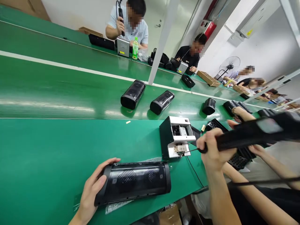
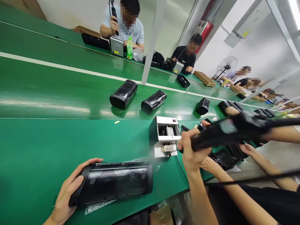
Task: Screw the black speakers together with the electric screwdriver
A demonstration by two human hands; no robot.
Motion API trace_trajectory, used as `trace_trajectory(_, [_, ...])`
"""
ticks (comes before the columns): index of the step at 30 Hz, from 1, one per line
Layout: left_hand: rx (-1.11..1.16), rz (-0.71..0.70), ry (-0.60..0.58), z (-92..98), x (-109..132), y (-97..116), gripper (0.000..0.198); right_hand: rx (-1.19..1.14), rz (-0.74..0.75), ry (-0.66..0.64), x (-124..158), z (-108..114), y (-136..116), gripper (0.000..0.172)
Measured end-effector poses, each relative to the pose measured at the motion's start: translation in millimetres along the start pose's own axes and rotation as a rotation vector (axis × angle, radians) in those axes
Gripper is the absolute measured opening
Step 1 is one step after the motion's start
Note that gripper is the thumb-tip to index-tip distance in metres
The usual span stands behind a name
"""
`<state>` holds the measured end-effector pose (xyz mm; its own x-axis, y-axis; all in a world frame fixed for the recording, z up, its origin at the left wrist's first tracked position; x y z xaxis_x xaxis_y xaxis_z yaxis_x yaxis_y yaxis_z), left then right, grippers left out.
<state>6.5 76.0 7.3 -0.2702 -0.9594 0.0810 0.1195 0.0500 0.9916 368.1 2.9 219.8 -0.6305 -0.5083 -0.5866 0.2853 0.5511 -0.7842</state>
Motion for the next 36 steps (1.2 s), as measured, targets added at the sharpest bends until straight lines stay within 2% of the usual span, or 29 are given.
trace_trajectory(3, [0.012,-0.011,-0.03,1.6,-1,-6,0.055,-0.031,-0.049,-0.045,10,4,20,0.052])
trace_trajectory(5, [0.035,0.011,-0.017,0.1,0,-7,0.055,-0.032,-0.128,-0.097,19,8,20,0.046])
trace_trajectory(8, [0.08,0.025,-0.003,-4.5,3,-4,0.055,-0.046,-0.199,-0.147,27,11,-3,0.024])
trace_trajectory(10, [0.114,-0.008,-0.031,-7.7,3,1,0.054,-0.092,-0.185,-0.143,27,1,-28,0.026])
trace_trajectory(12, [0.134,-0.045,-0.052,-9.4,2,6,0.054,-0.132,-0.191,-0.167,23,-23,-47,0.04])
trace_trajectory(14, [0.13,-0.063,-0.053,-9.9,2,8,0.055,-0.208,-0.242,-0.258,24,-62,-53,0.041])
trace_trajectory(16, [0.115,-0.069,-0.049,-10.5,1,8,0.056,-0.304,-0.27,-0.416,32,-111,-49,0.035])
trace_trajectory(18, [0.113,-0.078,-0.052,-12.0,2,8,0.056,-0.408,-0.241,-0.516,44,-156,-40,0.024])
trace_trajectory(20, [0.122,-0.089,-0.058,-14.1,3,8,0.054,-0.487,-0.205,-0.549,56,-190,-29,0.017])
trace_trajectory(22, [0.138,-0.097,-0.063,-16.1,3,8,0.053,-0.517,-0.202,-0.571,65,-209,-18,0.019])
trace_trajectory(26, [0.171,-0.106,-0.081,-18.9,2,7,0.055,-0.555,-0.261,-0.569,70,-216,-10,0.033])
trace_trajectory(33, [0.201,-0.111,-0.112,-21.3,3,8,0.055,-0.491,-0.279,-0.587,78,-217,-7,0.039])
trace_trajectory(36, [0.204,-0.115,-0.11,-22.2,5,10,0.054,-0.433,-0.295,-0.605,89,-215,5,0.054])
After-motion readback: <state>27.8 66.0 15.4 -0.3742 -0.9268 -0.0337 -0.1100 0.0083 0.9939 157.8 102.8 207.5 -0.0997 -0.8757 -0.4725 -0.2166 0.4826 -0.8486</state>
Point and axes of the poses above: each hand's wrist, its own x-axis away from the middle knuckle, its own z-axis out of the back of the hand, y = z × x, the point moved 4 cm from there along -x, towards the middle knuckle, and after that the axes turned 11 degrees about -x, right-handed, at the moved point
